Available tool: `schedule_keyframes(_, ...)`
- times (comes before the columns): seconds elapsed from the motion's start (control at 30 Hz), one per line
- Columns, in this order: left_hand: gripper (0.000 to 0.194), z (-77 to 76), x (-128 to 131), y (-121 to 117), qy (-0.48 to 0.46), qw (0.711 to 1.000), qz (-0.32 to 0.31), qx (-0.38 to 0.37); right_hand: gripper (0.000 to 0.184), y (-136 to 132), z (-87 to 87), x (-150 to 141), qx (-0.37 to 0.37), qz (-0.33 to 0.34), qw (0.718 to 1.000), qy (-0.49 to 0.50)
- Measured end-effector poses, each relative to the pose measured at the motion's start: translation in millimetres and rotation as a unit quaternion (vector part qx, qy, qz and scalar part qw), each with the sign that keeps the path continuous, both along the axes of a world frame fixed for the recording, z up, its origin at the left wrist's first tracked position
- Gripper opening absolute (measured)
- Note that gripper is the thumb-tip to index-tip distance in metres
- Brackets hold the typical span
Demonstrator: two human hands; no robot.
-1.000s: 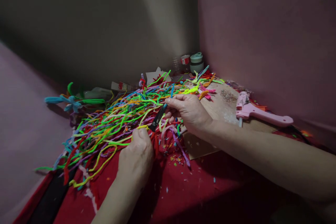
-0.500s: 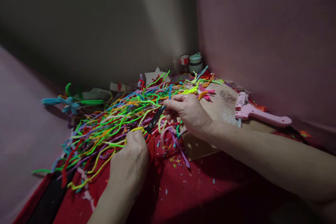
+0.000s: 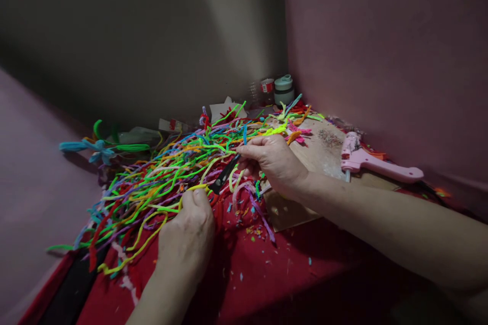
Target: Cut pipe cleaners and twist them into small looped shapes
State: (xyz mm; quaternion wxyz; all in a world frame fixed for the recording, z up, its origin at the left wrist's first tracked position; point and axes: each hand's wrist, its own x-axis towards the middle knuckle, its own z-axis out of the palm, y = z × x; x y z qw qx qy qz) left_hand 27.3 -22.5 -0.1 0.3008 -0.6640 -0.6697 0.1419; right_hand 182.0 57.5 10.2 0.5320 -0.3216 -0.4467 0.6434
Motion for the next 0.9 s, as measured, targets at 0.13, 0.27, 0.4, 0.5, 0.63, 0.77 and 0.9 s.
schedule_keyframes(0.13,0.034,-3.9,-0.8,2.4,-0.028,0.999,0.001,-0.030,0.024,0.4,-0.1,-0.2,0.002,-0.003,1.000,-0.003)
schedule_keyframes(0.27,0.029,-2.7,-5.5,3.7,-0.075,0.995,0.006,-0.063,0.024,4.0,-1.5,0.6,-0.003,-0.033,0.999,-0.009)
schedule_keyframes(0.4,0.028,4.9,-10.0,-3.4,-0.078,0.991,0.013,-0.107,0.021,9.9,-3.1,2.3,-0.009,-0.027,0.999,0.019)
schedule_keyframes(0.5,0.033,6.1,-12.7,-11.3,-0.081,0.978,0.018,-0.190,0.020,11.3,-3.7,2.5,0.006,-0.007,0.999,0.049)
schedule_keyframes(0.63,0.029,-0.2,-22.5,-14.0,-0.146,0.950,0.014,-0.274,0.018,7.3,-3.7,1.2,0.004,0.031,0.997,0.077)
schedule_keyframes(0.77,0.016,-2.0,-31.6,-8.2,-0.244,0.941,-0.020,-0.233,0.015,2.6,-4.3,-0.9,0.003,0.067,0.993,0.102)
schedule_keyframes(0.9,0.023,3.3,-21.9,-0.6,-0.598,0.784,-0.027,-0.163,0.011,0.0,-6.3,-4.3,-0.009,0.102,0.985,0.136)
